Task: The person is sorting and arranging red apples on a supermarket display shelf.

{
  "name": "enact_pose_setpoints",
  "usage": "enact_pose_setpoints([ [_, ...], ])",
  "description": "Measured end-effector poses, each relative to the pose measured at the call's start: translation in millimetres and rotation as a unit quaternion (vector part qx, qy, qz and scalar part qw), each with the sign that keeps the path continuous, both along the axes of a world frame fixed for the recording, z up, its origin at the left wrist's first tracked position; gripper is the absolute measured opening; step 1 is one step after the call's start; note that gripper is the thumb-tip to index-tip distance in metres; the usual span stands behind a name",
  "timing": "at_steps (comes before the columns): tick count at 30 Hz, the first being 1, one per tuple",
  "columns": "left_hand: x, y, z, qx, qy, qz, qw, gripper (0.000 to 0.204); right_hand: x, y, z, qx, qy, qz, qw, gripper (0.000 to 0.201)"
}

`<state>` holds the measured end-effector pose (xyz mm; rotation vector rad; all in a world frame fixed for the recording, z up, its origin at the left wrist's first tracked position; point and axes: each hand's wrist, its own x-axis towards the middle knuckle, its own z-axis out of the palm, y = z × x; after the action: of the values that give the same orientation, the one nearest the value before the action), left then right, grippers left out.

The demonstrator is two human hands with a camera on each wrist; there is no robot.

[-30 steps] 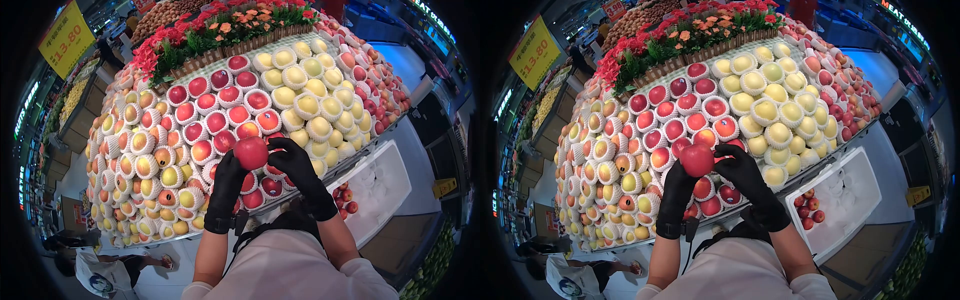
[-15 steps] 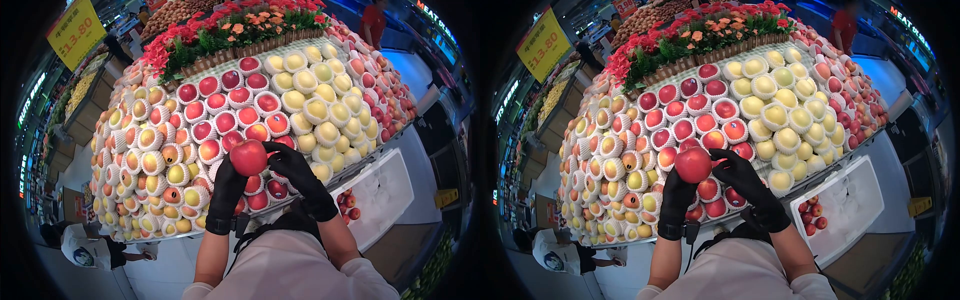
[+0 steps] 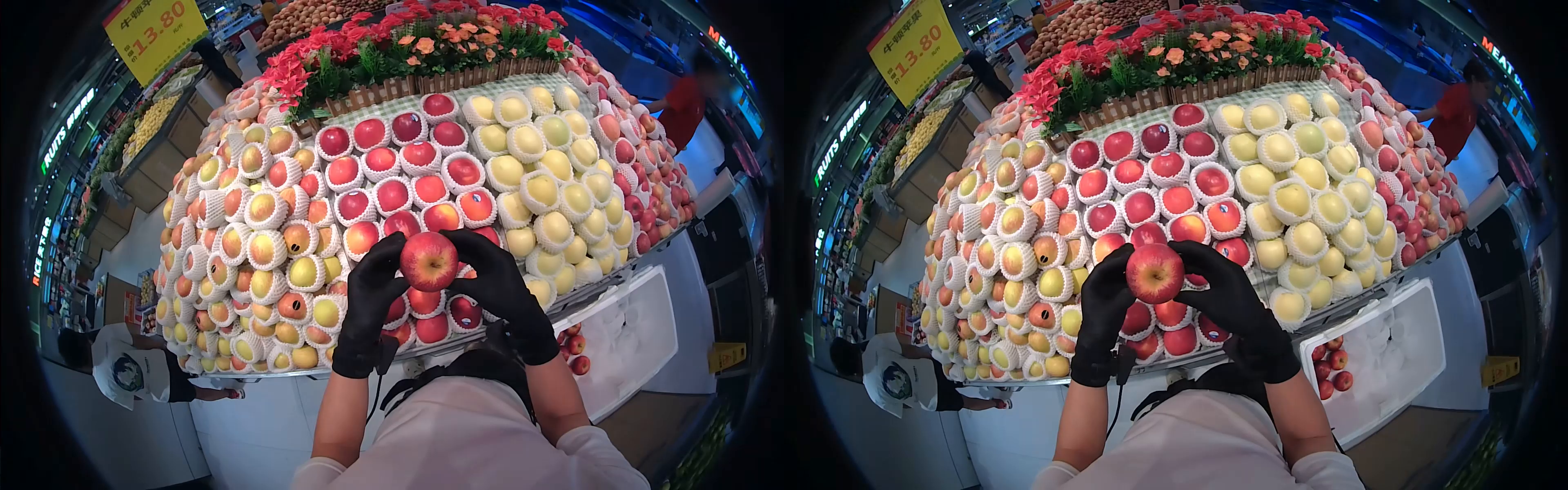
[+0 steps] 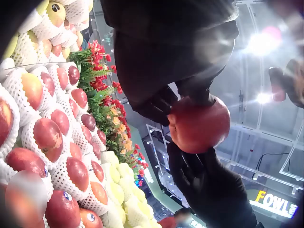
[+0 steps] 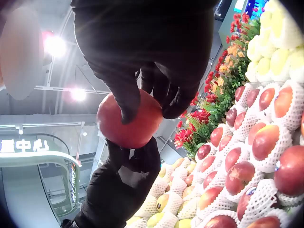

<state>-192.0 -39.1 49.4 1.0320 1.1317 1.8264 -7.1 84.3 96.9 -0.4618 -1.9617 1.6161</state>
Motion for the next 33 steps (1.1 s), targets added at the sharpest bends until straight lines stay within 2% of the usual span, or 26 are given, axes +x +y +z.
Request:
enact_pose_setpoints([
  [7, -0.2, -0.4, 3.6, -0.023, 0.023, 0.005, 0.999, 0.063, -2.1, 1.8, -7.6, 0.004, 0.016, 0.006, 1.0, 0.063],
  [10, -2.7, 0.6, 4.1, -0.056, 0.0, -0.004, 0.998, 0.064, -1.3, 3.6, -12.5, -0.026, 0.003, 0.0, 1.0, 0.067],
  [13, -7.1, 4.8, 0.3, 0.029, 0.057, -0.037, 0.997, 0.073, -4.1, 1.9, -16.5, -0.026, 0.0, -0.025, 0.999, 0.069],
  [16, 0.6, 9.1, 3.6, 0.025, 0.094, -0.027, 0.995, 0.083, -7.7, -4.8, -17.5, -0.004, 0.0, -0.065, 0.998, 0.07],
  [19, 9.0, 10.3, 7.0, -0.014, 0.077, -0.003, 0.997, 0.088, -9.7, -7.1, -14.6, 0.018, -0.007, -0.078, 0.997, 0.071],
  [22, 7.2, 12.6, 12.4, -0.049, 0.042, 0.018, 0.998, 0.087, -6.4, -3.7, -13.4, 0.002, -0.019, -0.065, 0.998, 0.067],
  [25, 5.0, 8.4, 24.6, -0.099, -0.101, -0.016, 0.99, 0.085, -2.4, -0.2, -13.0, 0.003, -0.017, -0.061, 0.998, 0.058],
  [27, 7.2, 6.8, 26.9, -0.086, -0.174, -0.075, 0.978, 0.081, -3.5, 0.7, -14.2, -0.011, 0.015, -0.054, 0.998, 0.051],
  [29, 8.9, 8.4, 26.9, -0.106, -0.064, -0.049, 0.991, 0.072, -4.3, 0.9, -17.1, -0.027, 0.041, -0.043, 0.998, 0.047],
  [30, 9.6, 10.4, 25.6, -0.13, 0.084, 0.008, 0.988, 0.065, -4.7, 1.0, -19.0, -0.034, 0.05, -0.035, 0.998, 0.045],
  [31, 10.2, 12.7, 23.9, -0.149, 0.23, 0.063, 0.96, 0.057, -5.1, 1.0, -20.7, -0.042, 0.059, -0.026, 0.997, 0.044],
  [33, 11.7, 16.7, 11.4, -0.119, 0.183, 0.066, 0.974, 0.054, -6.4, -0.9, -23.8, -0.063, 0.063, -0.018, 0.996, 0.044],
])
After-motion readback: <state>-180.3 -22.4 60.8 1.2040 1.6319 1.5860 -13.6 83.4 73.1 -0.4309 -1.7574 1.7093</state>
